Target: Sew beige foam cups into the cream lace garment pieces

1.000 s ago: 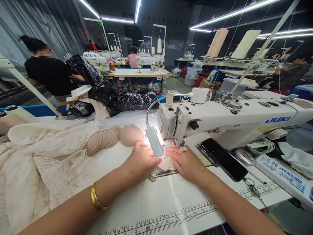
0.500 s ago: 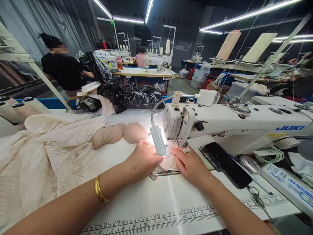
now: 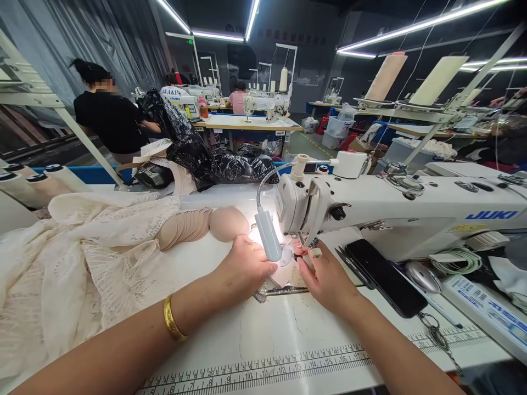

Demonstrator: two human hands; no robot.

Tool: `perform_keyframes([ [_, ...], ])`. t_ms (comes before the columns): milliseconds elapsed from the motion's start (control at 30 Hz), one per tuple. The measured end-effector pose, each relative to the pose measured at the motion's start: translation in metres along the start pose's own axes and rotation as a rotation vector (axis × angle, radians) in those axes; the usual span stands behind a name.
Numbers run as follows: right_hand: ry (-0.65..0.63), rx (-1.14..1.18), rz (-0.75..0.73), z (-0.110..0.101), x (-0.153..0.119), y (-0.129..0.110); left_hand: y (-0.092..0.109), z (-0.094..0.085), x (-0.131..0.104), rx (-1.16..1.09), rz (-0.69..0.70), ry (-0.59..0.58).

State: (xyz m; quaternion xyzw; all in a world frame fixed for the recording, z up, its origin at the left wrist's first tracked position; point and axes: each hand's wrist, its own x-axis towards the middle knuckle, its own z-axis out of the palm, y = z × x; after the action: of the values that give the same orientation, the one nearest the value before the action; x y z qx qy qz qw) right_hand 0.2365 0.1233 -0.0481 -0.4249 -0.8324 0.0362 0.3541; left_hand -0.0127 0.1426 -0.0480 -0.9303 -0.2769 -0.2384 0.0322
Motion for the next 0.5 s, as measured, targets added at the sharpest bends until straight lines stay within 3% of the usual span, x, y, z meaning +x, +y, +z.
perform_keyframes([
  [167,0.014,-0.01,-0.03,-0.002,0.001,-0.001,0.003,-0.001,0.001,0.0,-0.002,0.004],
  [300,0.01,-0.015,-0.052,-0.002,0.0,-0.001,0.007,-0.01,0.004,0.004,-0.018,-0.061],
  [400,-0.081,-0.038,-0.006,-0.002,-0.003,0.0,0.008,-0.016,0.007,0.016,-0.024,-0.111],
  [500,-0.201,-0.032,0.001,-0.002,-0.005,-0.001,0.006,-0.018,0.008,0.037,-0.029,-0.089],
])
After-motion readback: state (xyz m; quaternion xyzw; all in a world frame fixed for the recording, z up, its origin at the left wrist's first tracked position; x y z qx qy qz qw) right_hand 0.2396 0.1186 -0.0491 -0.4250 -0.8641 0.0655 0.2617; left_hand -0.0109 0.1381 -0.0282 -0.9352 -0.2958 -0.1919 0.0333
